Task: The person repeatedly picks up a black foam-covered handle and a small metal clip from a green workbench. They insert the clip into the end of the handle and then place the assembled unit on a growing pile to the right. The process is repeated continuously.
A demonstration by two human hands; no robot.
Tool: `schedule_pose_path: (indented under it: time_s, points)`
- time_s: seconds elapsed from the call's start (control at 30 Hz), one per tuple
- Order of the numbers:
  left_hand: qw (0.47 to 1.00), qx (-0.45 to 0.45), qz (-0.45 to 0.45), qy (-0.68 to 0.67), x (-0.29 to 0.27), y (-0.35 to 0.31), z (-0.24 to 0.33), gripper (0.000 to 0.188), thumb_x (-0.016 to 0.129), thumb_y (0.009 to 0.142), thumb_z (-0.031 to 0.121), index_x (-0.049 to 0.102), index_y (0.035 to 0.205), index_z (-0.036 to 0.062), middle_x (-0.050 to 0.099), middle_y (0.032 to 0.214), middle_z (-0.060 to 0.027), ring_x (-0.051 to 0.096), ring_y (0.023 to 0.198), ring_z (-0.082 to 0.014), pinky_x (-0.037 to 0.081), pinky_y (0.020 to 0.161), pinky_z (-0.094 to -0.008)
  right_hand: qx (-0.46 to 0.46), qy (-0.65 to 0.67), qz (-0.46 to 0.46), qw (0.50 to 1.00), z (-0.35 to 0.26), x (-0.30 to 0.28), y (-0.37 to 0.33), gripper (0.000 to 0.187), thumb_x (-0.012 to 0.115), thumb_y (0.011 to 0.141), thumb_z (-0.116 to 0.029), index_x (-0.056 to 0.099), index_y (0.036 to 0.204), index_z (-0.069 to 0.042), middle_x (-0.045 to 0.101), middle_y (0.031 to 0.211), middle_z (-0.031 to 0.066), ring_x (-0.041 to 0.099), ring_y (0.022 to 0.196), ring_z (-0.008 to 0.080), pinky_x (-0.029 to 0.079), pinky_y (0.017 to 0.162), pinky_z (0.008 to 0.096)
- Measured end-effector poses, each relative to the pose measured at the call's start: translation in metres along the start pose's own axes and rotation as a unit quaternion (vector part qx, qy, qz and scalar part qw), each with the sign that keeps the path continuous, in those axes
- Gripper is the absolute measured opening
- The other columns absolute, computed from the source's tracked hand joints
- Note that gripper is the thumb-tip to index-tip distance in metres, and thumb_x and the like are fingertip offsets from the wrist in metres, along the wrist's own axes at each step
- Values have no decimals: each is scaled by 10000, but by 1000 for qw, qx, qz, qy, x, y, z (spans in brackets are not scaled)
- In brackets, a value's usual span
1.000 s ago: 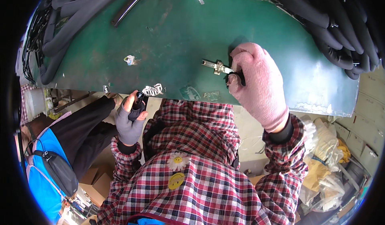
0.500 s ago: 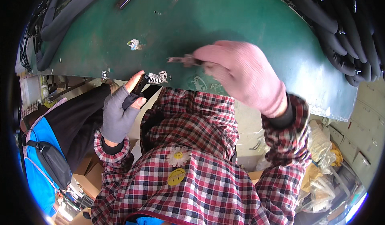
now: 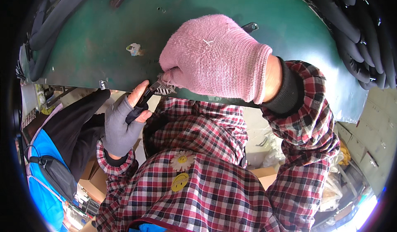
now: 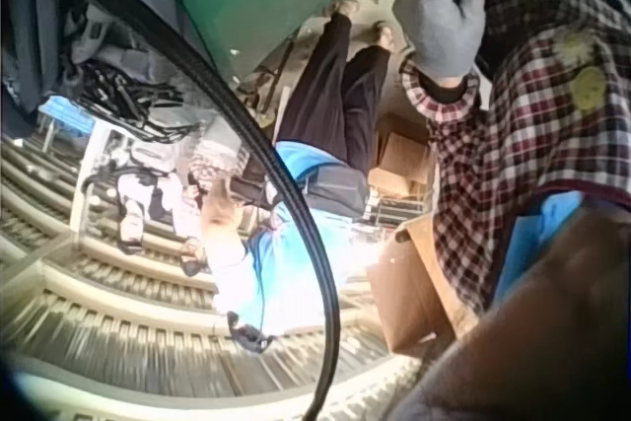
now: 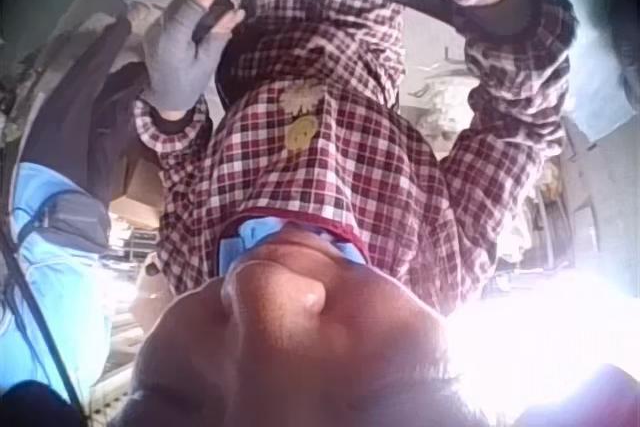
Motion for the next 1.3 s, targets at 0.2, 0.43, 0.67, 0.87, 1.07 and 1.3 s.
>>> schedule_pose_path:
  time_s: [0.2, 0.43, 0.67, 0.87, 1.07, 1.3]
  points:
    - [1000, -4, -2, 18, -2, -1, 0, 667, 789, 826, 195, 551, 1449, 201, 471, 693, -45, 482, 559, -182, 390, 518, -340, 15, 12, -28, 999, 1, 1, 7, 148, 720, 815, -268, 754, 829, -125, 657, 716, 96, 653, 718, 306, 500, 624, 408]
    - [999, 2, -1, 39, 2, -1, -3, 666, 773, 839, 197, 535, 1461, 217, 480, 685, -54, 489, 556, -194, 409, 517, -354, -4, 16, -11, 1000, -3, 6, 11, 179, 740, 801, -289, 727, 762, -115, 631, 679, 94, 628, 693, 323, 472, 588, 418]
    - [999, 16, 6, 44, 3, 0, -5, 671, 776, 831, 168, 538, 1456, 218, 516, 698, -76, 533, 580, -222, 437, 539, -368, -44, 19, 21, 999, -7, 8, 8, 166, 743, 802, -277, 731, 775, -114, 634, 681, 97, 628, 683, 319, 477, 586, 414]
    - [999, 22, 4, 43, 2, 6, -4, 655, 787, 817, 143, 564, 1430, 198, 542, 705, -90, 552, 581, -237, 451, 565, -365, -35, 30, -12, 999, -4, 13, 10, 181, 742, 830, -303, 745, 830, -121, 651, 699, 99, 648, 691, 297, 497, 600, 389]
    - [993, -113, -23, -29, -50, -38, -43, 574, 705, 826, 64, 593, 1389, 81, 512, 727, -37, 478, 615, -116, 412, 602, -271, 94, -83, 21, 992, 70, -33, -35, 216, 706, 849, -346, 727, 860, -131, 637, 724, 112, 637, 707, 314, 521, 647, 384]
    - [951, -84, 222, -198, -186, -195, -73, 897, 697, 864, 594, 402, 1476, 8, 564, 703, -75, 496, 490, -95, 350, 457, -207, 3, 72, 178, 981, 16, -5, -76, 384, 696, 878, -416, 706, 1017, -58, 693, 979, 152, 671, 897, 351, 539, 800, 430]
Point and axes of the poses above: each hand's wrist, its own y-axis towards the middle knuckle, its own x-axis out of the palm, z = x × y, the point moved 9 cm from there along y, towards the middle knuckle
